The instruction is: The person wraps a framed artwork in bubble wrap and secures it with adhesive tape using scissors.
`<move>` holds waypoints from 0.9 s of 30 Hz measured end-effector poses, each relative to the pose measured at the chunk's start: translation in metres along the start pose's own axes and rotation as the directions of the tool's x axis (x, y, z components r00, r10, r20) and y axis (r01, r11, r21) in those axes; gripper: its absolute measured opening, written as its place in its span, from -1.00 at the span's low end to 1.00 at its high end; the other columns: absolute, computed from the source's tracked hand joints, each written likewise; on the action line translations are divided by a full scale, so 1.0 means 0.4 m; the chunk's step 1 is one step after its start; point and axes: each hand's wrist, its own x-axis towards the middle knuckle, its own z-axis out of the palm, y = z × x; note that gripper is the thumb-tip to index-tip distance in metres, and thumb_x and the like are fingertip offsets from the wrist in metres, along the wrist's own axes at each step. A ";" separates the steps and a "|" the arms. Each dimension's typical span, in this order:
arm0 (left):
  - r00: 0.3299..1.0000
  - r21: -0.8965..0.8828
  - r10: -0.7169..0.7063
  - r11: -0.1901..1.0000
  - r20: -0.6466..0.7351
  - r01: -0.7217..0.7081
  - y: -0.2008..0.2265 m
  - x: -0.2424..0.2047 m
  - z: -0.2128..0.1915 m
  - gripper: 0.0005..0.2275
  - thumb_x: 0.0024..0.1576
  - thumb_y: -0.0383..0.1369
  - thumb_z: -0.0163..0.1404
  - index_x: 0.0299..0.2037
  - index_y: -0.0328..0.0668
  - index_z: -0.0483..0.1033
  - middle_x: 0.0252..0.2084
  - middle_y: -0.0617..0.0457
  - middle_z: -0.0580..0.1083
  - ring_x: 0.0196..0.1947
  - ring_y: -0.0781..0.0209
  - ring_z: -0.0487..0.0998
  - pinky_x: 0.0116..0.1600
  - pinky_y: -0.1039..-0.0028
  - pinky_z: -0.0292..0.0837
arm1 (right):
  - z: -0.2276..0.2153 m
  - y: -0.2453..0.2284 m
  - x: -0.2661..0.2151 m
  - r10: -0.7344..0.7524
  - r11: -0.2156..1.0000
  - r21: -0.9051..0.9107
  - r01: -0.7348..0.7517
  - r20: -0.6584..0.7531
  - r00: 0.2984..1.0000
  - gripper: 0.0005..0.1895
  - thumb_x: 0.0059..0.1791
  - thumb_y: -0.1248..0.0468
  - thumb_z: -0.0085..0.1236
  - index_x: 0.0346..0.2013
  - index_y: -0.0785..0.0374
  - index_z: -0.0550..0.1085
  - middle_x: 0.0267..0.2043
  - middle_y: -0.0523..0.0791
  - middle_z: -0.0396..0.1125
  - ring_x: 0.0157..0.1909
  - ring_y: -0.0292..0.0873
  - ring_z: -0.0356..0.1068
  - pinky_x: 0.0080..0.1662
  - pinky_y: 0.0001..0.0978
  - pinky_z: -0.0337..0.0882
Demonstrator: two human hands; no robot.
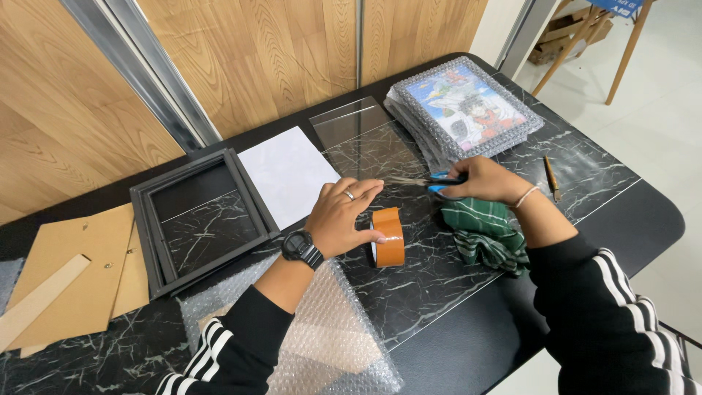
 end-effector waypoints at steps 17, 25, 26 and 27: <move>0.983 0.042 -0.181 0.983 -0.013 0.181 0.057 -0.016 -0.012 -0.13 -0.07 0.23 0.28 0.40 -0.09 0.43 0.45 0.22 0.39 0.35 0.00 0.30 0.26 0.07 0.21 | -0.089 0.321 -0.144 0.501 0.739 -0.365 -0.566 -0.264 0.824 -0.49 -0.08 -0.15 0.34 -0.34 0.28 0.75 -0.29 0.02 0.60 -0.18 0.07 0.54 -0.19 -0.13 0.42; 0.969 -0.051 -0.244 0.969 -0.040 0.242 0.094 -0.042 -0.038 -0.13 -0.03 0.20 0.28 0.38 -0.26 0.42 0.38 0.02 0.44 0.33 0.02 0.32 0.26 0.15 0.11 | 0.079 0.163 -0.206 0.053 0.936 -0.270 -0.224 -0.524 0.850 -0.60 0.01 -0.17 0.33 -0.10 0.01 0.70 -0.25 -0.11 0.58 -0.01 0.07 0.59 0.01 -0.01 0.53; 0.967 -0.050 -0.253 0.967 -0.042 0.251 0.099 -0.046 -0.038 -0.13 -0.03 0.20 0.28 0.38 -0.26 0.42 0.38 0.02 0.44 0.33 0.02 0.32 0.26 0.15 0.11 | 0.127 0.062 -0.242 0.048 0.937 -0.274 -0.218 -0.517 0.855 -0.60 0.01 -0.17 0.33 -0.10 0.01 0.70 -0.25 -0.11 0.58 -0.01 0.07 0.59 0.01 -0.01 0.53; 0.964 -0.040 -0.255 0.967 -0.073 0.252 0.103 -0.051 -0.038 -0.14 -0.04 0.18 0.30 0.37 -0.26 0.43 0.37 0.02 0.44 0.32 0.03 0.33 0.24 0.15 0.12 | 0.176 -0.040 -0.280 0.017 0.987 -0.140 -0.084 -0.419 0.908 -0.58 -0.05 -0.11 0.37 -0.11 0.12 0.69 -0.29 -0.04 0.59 -0.06 0.09 0.61 0.01 -0.02 0.55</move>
